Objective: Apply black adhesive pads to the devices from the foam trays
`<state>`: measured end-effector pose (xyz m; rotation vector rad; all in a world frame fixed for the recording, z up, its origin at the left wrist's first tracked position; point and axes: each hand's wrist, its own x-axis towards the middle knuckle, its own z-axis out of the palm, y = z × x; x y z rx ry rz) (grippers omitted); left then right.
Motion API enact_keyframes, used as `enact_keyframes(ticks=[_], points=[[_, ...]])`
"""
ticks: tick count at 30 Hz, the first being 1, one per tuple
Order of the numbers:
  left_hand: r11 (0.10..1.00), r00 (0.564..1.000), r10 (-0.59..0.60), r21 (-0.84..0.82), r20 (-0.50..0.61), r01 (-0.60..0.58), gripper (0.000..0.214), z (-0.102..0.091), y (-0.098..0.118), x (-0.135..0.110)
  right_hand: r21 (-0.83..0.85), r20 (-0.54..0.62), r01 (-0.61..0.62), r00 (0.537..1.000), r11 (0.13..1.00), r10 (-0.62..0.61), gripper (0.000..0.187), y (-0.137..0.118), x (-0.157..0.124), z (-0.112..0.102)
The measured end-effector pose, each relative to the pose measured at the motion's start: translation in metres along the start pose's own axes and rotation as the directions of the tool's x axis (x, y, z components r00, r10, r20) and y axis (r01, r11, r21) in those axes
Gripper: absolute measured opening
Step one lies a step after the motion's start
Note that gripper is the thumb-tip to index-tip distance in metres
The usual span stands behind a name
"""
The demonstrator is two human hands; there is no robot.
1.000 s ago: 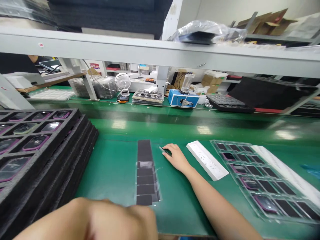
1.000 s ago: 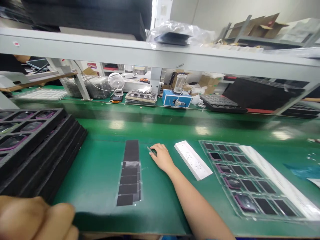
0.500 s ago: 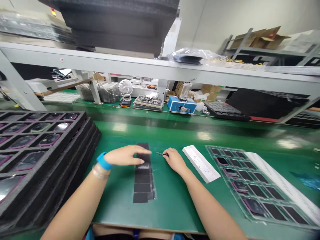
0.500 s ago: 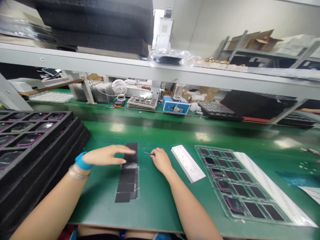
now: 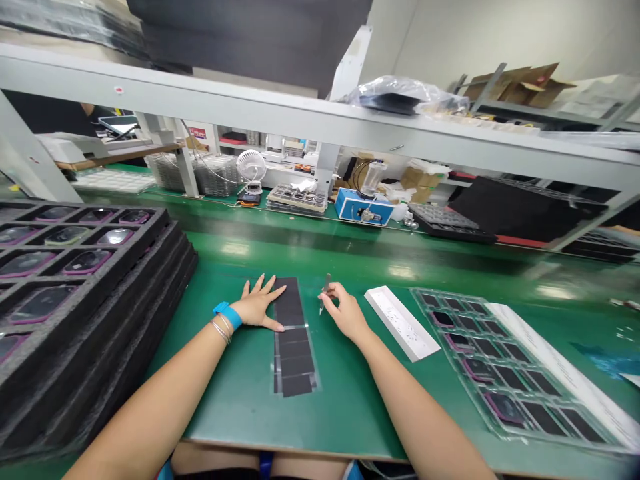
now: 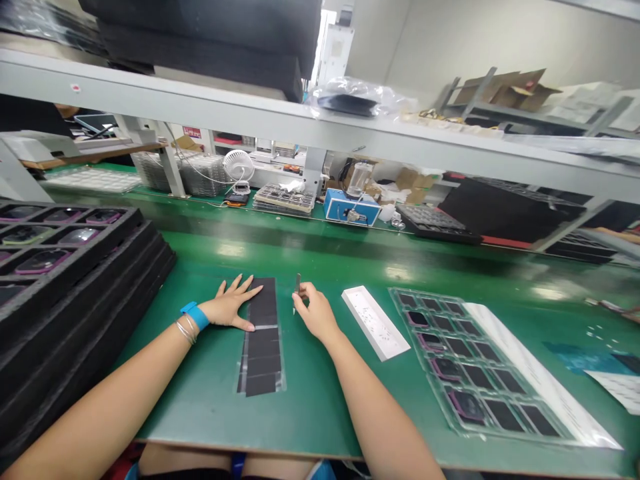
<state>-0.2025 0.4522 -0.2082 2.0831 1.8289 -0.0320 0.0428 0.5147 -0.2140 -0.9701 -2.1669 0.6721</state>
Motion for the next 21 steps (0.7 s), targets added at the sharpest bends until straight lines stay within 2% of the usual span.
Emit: enact_keyframes(ticks=[3, 7, 9, 12, 14, 17, 21], points=[[1.000, 1.000, 0.002, -0.003, -0.005, -0.002, 0.114, 0.002, -0.001, 0.001, -0.037, 0.107, -0.015, 0.994, 0.999, 0.019, 0.012, 0.004, 0.000, 0.001], [1.000, 1.000, -0.002, 0.009, -0.018, 0.002, 0.112, 0.003, -0.001, 0.000, -0.052, 0.100, 0.044, 0.994, 0.998, -0.038, 0.014, 0.002, -0.002, 0.007], [1.000, 1.000, -0.003, 0.012, -0.019, 0.003, 0.110, 0.002, 0.000, -0.002, -0.116, 0.096, 0.130, 0.988, 0.985, -0.119, 0.014, -0.001, -0.003, 0.010], [1.000, 1.000, -0.004, 0.016, -0.020, 0.004, 0.110, 0.000, 0.001, -0.004, -0.266, 0.130, 0.295, 0.954, 0.918, -0.269, 0.014, -0.006, -0.005, 0.011], [1.000, 1.000, -0.005, 0.018, -0.020, 0.006, 0.110, -0.002, 0.002, -0.004, -0.326, 0.156, 0.348, 0.937, 0.879, -0.313, 0.016, -0.006, -0.005, 0.012], [1.000, 1.000, -0.007, 0.020, -0.017, 0.007, 0.110, -0.002, 0.003, -0.004, -0.347, 0.145, 0.318, 0.948, 0.882, -0.285, 0.019, -0.003, -0.005, 0.011], [1.000, 1.000, -0.005, 0.029, -0.016, 0.005, 0.111, -0.002, 0.003, -0.002, -0.308, -0.016, 0.192, 0.978, 0.932, -0.207, 0.024, 0.003, -0.001, 0.008]])
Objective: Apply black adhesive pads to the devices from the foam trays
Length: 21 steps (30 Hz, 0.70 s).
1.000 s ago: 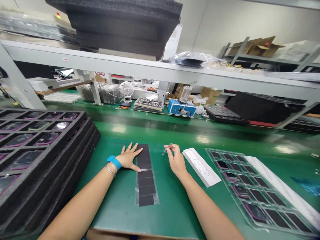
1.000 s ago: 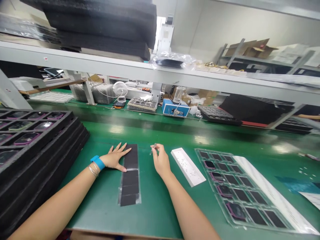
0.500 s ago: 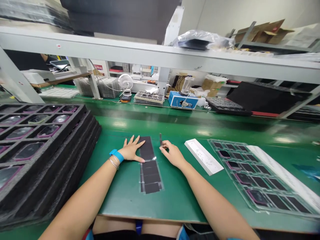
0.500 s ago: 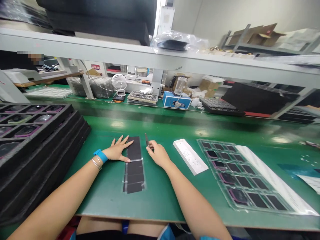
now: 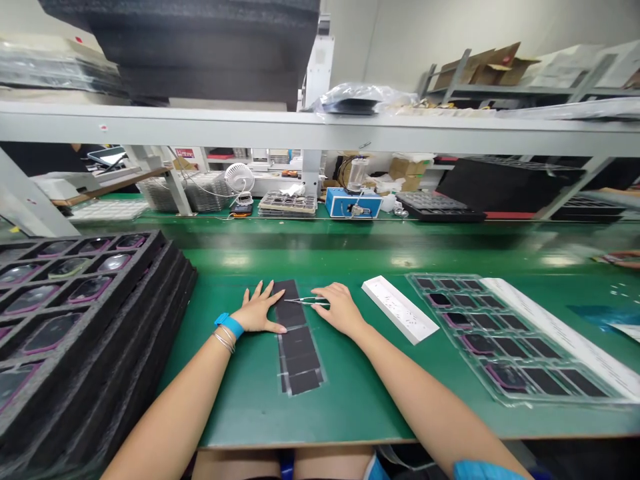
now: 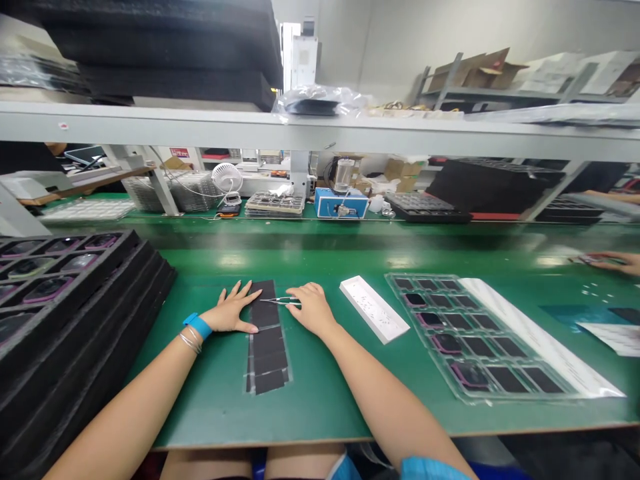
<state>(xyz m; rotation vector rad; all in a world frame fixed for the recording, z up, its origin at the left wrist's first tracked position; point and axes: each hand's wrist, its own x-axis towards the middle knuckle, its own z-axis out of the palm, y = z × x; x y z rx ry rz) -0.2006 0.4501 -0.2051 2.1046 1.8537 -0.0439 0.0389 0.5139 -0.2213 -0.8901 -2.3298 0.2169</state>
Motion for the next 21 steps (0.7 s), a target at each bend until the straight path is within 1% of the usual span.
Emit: enact_keyframes(ticks=[2, 4, 6, 8, 10, 11, 12, 13, 15, 16, 18, 19, 21], points=[[1.000, 1.000, 0.004, 0.003, 0.002, -0.004, 0.111, 0.000, 0.000, 0.000, 0.059, -0.102, -0.044, 0.994, 0.997, 0.050, 0.028, 0.000, 0.001, -0.002], [1.000, 1.000, 0.005, 0.005, 0.003, -0.005, 0.111, 0.000, 0.000, 0.001, 0.142, -0.216, -0.054, 0.973, 0.988, 0.084, 0.032, -0.002, 0.001, -0.004], [1.000, 1.000, 0.002, 0.007, 0.003, -0.002, 0.111, 0.000, 0.000, 0.000, 0.213, -0.333, -0.038, 0.937, 0.976, 0.109, 0.036, -0.007, 0.000, -0.007], [1.000, 1.000, 0.000, 0.009, 0.001, 0.000, 0.111, 0.000, 0.000, 0.000, 0.242, -0.431, -0.014, 0.894, 0.970, 0.121, 0.038, -0.011, -0.001, -0.008], [1.000, 1.000, -0.001, 0.009, 0.000, 0.001, 0.110, 0.000, 0.000, 0.000, 0.234, -0.481, -0.007, 0.868, 0.972, 0.121, 0.037, -0.013, -0.001, -0.009], [1.000, 1.000, -0.002, 0.008, -0.001, 0.002, 0.110, 0.000, 0.000, 0.000, 0.220, -0.475, -0.010, 0.872, 0.976, 0.116, 0.036, -0.012, -0.001, -0.009], [1.000, 1.000, -0.003, 0.008, -0.001, 0.003, 0.109, 0.000, 0.000, 0.000, 0.200, -0.447, -0.019, 0.888, 0.980, 0.108, 0.035, -0.011, -0.001, -0.008], [1.000, 1.000, -0.005, 0.008, -0.002, 0.005, 0.109, 0.000, 0.000, 0.000, 0.175, -0.394, -0.036, 0.913, 0.984, 0.104, 0.034, -0.008, -0.001, -0.007], [1.000, 1.000, -0.008, 0.009, -0.003, 0.008, 0.109, 0.000, 0.000, 0.000, 0.104, -0.217, -0.093, 0.970, 0.990, 0.113, 0.029, -0.002, 0.000, -0.003], [1.000, 1.000, -0.009, 0.010, -0.003, 0.009, 0.109, 0.001, 0.000, 0.001, 0.064, -0.123, -0.122, 0.984, 0.990, 0.129, 0.025, 0.001, 0.000, -0.001], [1.000, 1.000, -0.009, 0.010, -0.005, 0.010, 0.109, 0.001, 0.000, 0.001, 0.006, 0.014, -0.163, 0.987, 0.987, 0.163, 0.017, 0.008, 0.000, 0.002], [1.000, 1.000, -0.008, 0.009, -0.006, 0.008, 0.109, 0.001, -0.001, 0.001, -0.006, 0.047, -0.173, 0.984, 0.985, 0.173, 0.014, 0.010, 0.000, 0.003], [1.000, 1.000, -0.006, 0.006, -0.005, 0.006, 0.109, 0.002, -0.001, 0.001, -0.008, 0.058, -0.184, 0.981, 0.983, 0.184, 0.011, 0.014, 0.000, 0.005]])
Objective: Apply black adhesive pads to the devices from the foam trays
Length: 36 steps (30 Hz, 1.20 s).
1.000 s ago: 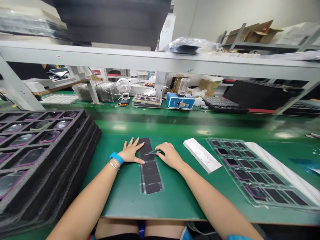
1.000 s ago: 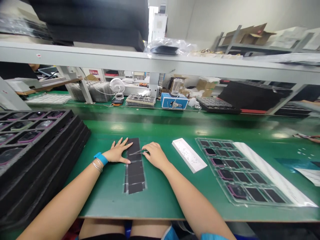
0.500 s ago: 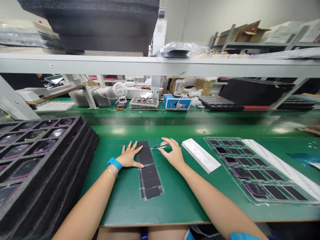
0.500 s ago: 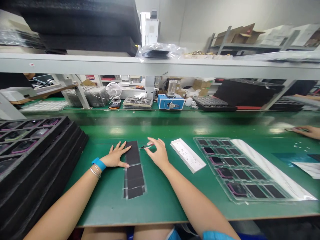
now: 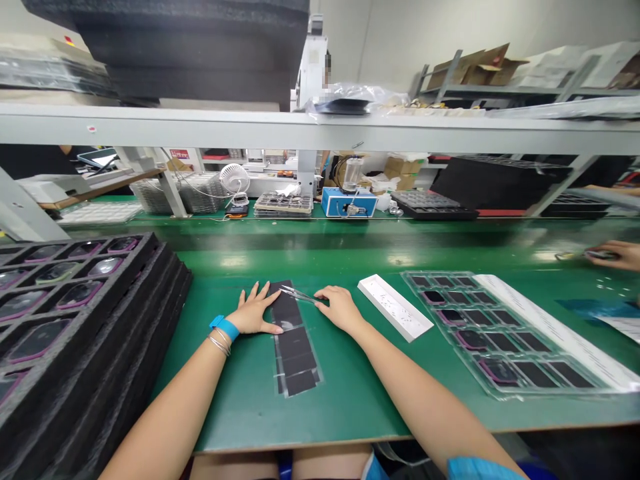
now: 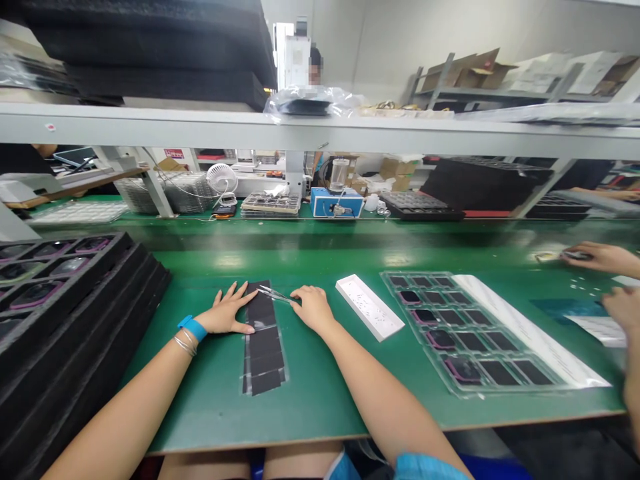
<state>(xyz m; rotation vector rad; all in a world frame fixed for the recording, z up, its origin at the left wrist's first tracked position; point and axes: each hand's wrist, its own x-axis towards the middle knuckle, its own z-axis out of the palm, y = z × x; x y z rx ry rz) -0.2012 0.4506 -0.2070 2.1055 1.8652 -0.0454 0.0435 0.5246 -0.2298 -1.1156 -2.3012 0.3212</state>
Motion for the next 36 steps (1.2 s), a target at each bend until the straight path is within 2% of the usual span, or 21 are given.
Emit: enact_keyframes(ticks=[3, 5, 9, 11, 13, 15, 16, 18, 19, 21, 23, 26, 29, 31, 33, 36], points=[[1.000, 1.000, 0.005, -0.003, -0.002, -0.005, 0.110, 0.000, 0.000, 0.000, 0.007, -0.015, -0.011, 1.000, 1.000, 0.012, 0.006, 0.000, 0.000, -0.001], [1.000, 1.000, 0.006, -0.002, -0.002, -0.006, 0.110, 0.000, 0.000, 0.000, 0.023, -0.055, -0.011, 0.998, 1.000, 0.013, 0.011, -0.002, 0.001, -0.004], [1.000, 1.000, 0.005, -0.008, -0.001, -0.005, 0.108, 0.000, 0.000, 0.000, 0.072, -0.243, -0.029, 0.969, 0.997, 0.046, 0.016, -0.007, 0.001, -0.014], [1.000, 1.000, 0.007, -0.024, -0.002, -0.007, 0.103, -0.001, -0.002, 0.000, 0.113, -0.369, -0.044, 0.926, 0.993, 0.083, 0.023, -0.007, 0.000, -0.021], [0.999, 1.000, 0.016, -0.047, -0.001, -0.016, 0.098, -0.001, -0.004, 0.000, 0.148, -0.510, -0.014, 0.856, 0.989, 0.089, 0.026, -0.006, -0.002, -0.027], [0.997, 1.000, 0.024, -0.072, -0.005, -0.024, 0.095, -0.002, -0.005, -0.001, 0.114, -0.602, 0.057, 0.798, 0.992, 0.023, 0.025, -0.005, -0.002, -0.030], [0.996, 1.000, 0.025, -0.082, -0.010, -0.026, 0.094, -0.002, -0.006, -0.001, 0.067, -0.604, 0.098, 0.796, 0.993, -0.038, 0.024, -0.004, -0.002, -0.031], [0.995, 0.999, 0.015, -0.101, -0.029, -0.018, 0.093, -0.003, -0.005, -0.001, -0.045, -0.498, 0.159, 0.852, 0.986, -0.161, 0.024, -0.004, -0.001, -0.029], [0.994, 0.999, 0.009, -0.112, -0.044, -0.014, 0.093, -0.003, -0.004, -0.001, -0.092, -0.396, 0.172, 0.898, 0.981, -0.194, 0.023, -0.004, 0.000, -0.027], [0.991, 0.995, 0.001, -0.135, -0.103, -0.015, 0.090, -0.004, -0.002, -0.001, -0.157, -0.161, 0.169, 0.968, 0.973, -0.194, 0.022, -0.004, 0.001, -0.021], [0.988, 0.980, -0.013, -0.150, -0.196, -0.017, 0.083, -0.004, 0.000, 0.000, -0.193, 0.008, 0.148, 0.989, 0.970, -0.149, 0.020, -0.004, 0.002, -0.016], [0.993, 0.956, -0.037, -0.116, -0.291, 0.003, 0.082, -0.001, 0.001, 0.002, -0.199, 0.083, 0.134, 0.989, 0.971, -0.119, 0.019, -0.003, 0.001, -0.011], [0.998, 0.975, -0.036, -0.052, -0.220, 0.025, 0.092, 0.004, 0.001, 0.003, -0.203, 0.092, 0.109, 0.992, 0.973, -0.091, 0.019, -0.006, -0.002, -0.010], [0.999, 0.984, -0.031, -0.035, -0.175, 0.026, 0.091, 0.008, 0.001, 0.004, -0.159, 0.112, 0.118, 0.989, 0.980, -0.101, 0.033, -0.014, -0.005, -0.008], [0.999, 0.985, -0.020, -0.052, -0.169, 0.012, 0.076, 0.011, 0.003, 0.006, -0.072, 0.204, 0.164, 0.968, 0.984, -0.146, 0.055, -0.023, -0.009, -0.005], [0.995, 0.979, -0.017, -0.102, -0.204, -0.004, 0.055, 0.012, 0.002, 0.008, 0.012, 0.398, 0.206, 0.897, 0.979, -0.193, 0.079, -0.033, -0.014, -0.004]])
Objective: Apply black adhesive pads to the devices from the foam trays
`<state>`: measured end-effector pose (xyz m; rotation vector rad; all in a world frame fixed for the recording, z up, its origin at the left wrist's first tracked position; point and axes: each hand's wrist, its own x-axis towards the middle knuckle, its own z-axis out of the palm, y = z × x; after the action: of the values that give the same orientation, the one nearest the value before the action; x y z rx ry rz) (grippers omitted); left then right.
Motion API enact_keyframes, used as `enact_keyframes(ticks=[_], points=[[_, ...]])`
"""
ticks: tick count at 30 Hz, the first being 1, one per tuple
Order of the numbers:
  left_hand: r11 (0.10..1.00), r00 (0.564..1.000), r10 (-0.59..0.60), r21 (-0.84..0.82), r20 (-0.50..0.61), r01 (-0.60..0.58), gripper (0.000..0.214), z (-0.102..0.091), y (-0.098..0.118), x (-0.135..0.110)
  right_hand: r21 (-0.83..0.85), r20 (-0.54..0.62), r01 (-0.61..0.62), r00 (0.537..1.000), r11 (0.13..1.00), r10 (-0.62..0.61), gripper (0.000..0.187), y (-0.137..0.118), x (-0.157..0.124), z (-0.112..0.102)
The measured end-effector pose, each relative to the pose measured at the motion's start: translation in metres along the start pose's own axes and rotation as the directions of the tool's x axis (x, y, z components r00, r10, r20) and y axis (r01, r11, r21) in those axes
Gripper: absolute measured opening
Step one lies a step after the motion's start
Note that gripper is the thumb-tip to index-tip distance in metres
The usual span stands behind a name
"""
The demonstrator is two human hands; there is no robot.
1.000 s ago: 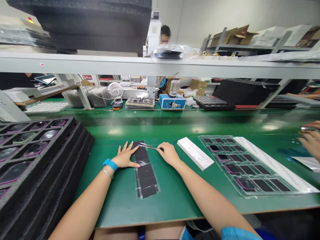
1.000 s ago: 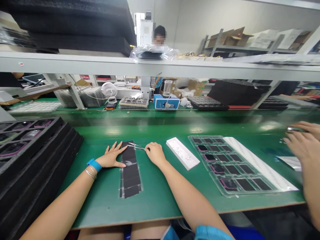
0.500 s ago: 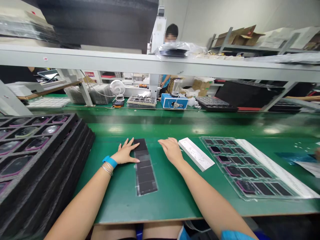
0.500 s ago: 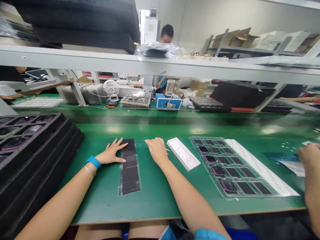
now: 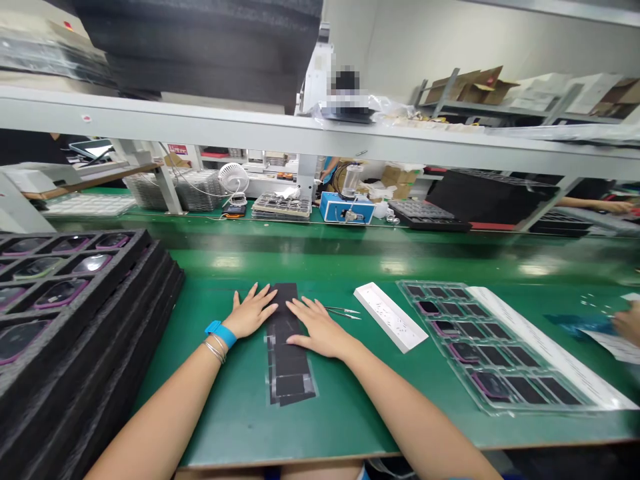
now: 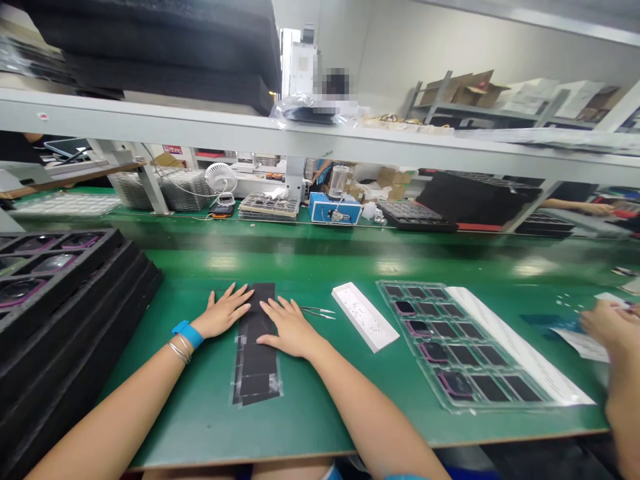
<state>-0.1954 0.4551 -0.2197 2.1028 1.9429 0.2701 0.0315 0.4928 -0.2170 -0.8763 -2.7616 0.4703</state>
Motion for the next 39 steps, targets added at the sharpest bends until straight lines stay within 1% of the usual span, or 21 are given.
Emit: enact_keyframes(ticks=[1, 3, 6, 8, 11, 13, 16, 18, 19, 20, 21, 22, 23, 25, 28, 29, 31, 32, 33, 37, 39], points=[[1.000, 1.000, -0.009, -0.005, -0.013, 0.009, 0.054, 0.000, -0.001, 0.001, -0.003, 0.043, -0.003, 0.999, 1.000, 0.003, 0.079, -0.001, -0.001, -0.002], [1.000, 0.999, -0.024, 0.013, -0.029, 0.024, 0.058, 0.001, -0.005, 0.002, -0.021, 0.074, -0.024, 0.997, 0.999, 0.025, 0.073, -0.001, -0.005, -0.008], [0.999, 0.999, -0.040, 0.034, -0.008, 0.041, 0.058, 0.001, -0.010, 0.003, -0.024, 0.066, -0.049, 0.997, 0.998, 0.051, 0.058, 0.005, -0.010, -0.021], [0.998, 0.999, -0.050, 0.035, 0.000, 0.050, 0.054, 0.001, -0.011, 0.004, -0.040, 0.038, -0.078, 0.996, 0.996, 0.080, 0.055, 0.008, -0.011, -0.024], [0.995, 0.994, -0.080, 0.050, -0.069, 0.084, 0.055, -0.001, -0.009, 0.005, -0.141, -0.008, -0.131, 0.991, 0.981, 0.131, 0.062, 0.009, -0.009, -0.019], [0.993, 0.989, -0.091, 0.067, -0.120, 0.100, 0.058, -0.001, -0.008, 0.005, -0.206, 0.006, -0.129, 0.991, 0.970, 0.133, 0.067, 0.008, -0.006, -0.012], [0.993, 0.992, -0.087, 0.075, -0.087, 0.093, 0.056, 0.002, -0.007, 0.003, -0.248, 0.004, -0.086, 0.996, 0.965, 0.089, 0.067, 0.006, -0.001, -0.002], [0.996, 0.994, -0.073, 0.042, -0.079, 0.077, 0.048, 0.004, -0.007, 0.003, -0.252, -0.011, -0.061, 0.998, 0.966, 0.060, 0.066, 0.004, 0.003, 0.002], [0.998, 0.992, -0.068, 0.004, -0.105, 0.069, 0.044, 0.004, -0.006, 0.004, -0.251, -0.014, -0.050, 0.999, 0.967, 0.048, 0.066, 0.004, 0.005, 0.003], [0.996, 0.986, -0.072, -0.061, -0.149, 0.064, 0.042, 0.004, -0.006, 0.005, -0.250, -0.017, -0.041, 0.999, 0.967, 0.038, 0.066, 0.003, 0.006, 0.004], [0.981, 0.975, -0.100, -0.181, -0.198, 0.064, 0.040, 0.003, -0.005, 0.006, -0.250, -0.020, -0.033, 0.999, 0.968, 0.029, 0.066, 0.003, 0.007, 0.005], [0.939, 0.960, -0.153, -0.336, -0.236, 0.067, 0.039, 0.001, -0.003, 0.007, -0.250, -0.024, -0.025, 1.000, 0.968, 0.020, 0.066, 0.002, 0.008, 0.006], [0.865, 0.943, -0.222, -0.496, -0.249, 0.073, 0.041, 0.000, -0.002, 0.008, -0.250, -0.028, -0.019, 1.000, 0.968, 0.012, 0.065, 0.001, 0.008, 0.007], [0.675, 0.921, -0.336, -0.732, -0.196, 0.090, 0.045, -0.004, 0.003, 0.010, -0.244, -0.030, -0.007, 1.000, 0.970, 0.000, 0.065, 0.000, 0.007, 0.008], [0.486, 0.934, -0.353, -0.864, -0.056, 0.132, 0.046, -0.009, 0.009, 0.009, -0.224, -0.021, 0.005, 1.000, 0.975, -0.009, 0.064, -0.002, 0.006, 0.008], [0.373, 0.937, -0.350, -0.917, 0.005, 0.144, 0.047, -0.010, 0.011, 0.007, -0.217, -0.015, 0.003, 1.000, 0.976, -0.006, 0.064, -0.003, 0.006, 0.008], [0.098, 0.933, -0.337, -0.981, 0.126, 0.168, 0.048, -0.014, 0.014, 0.004, -0.206, -0.003, -0.005, 1.000, 0.978, 0.005, 0.065, -0.005, 0.006, 0.008], [-0.011, 0.928, -0.330, -0.983, 0.175, 0.182, 0.048, -0.016, 0.014, 0.003, -0.204, 0.000, -0.010, 1.000, 0.979, 0.010, 0.065, -0.005, 0.006, 0.008], [-0.073, 0.921, -0.328, -0.978, 0.210, 0.197, 0.047, -0.019, 0.014, 0.002, -0.203, 0.002, -0.013, 1.000, 0.979, 0.013, 0.065, -0.006, 0.005, 0.008], [-0.081, 0.897, -0.350, -0.963, 0.270, 0.258, 0.045, -0.029, 0.013, -0.002, -0.199, -0.011, -0.007, 1.000, 0.980, 0.005, 0.064, -0.006, 0.003, 0.010], [-0.111, 0.893, -0.350, -0.959, 0.283, 0.260, 0.046, -0.031, 0.013, -0.003, -0.184, -0.053, -0.021, 0.999, 0.983, 0.012, 0.060, -0.004, 0.006, 0.009]])
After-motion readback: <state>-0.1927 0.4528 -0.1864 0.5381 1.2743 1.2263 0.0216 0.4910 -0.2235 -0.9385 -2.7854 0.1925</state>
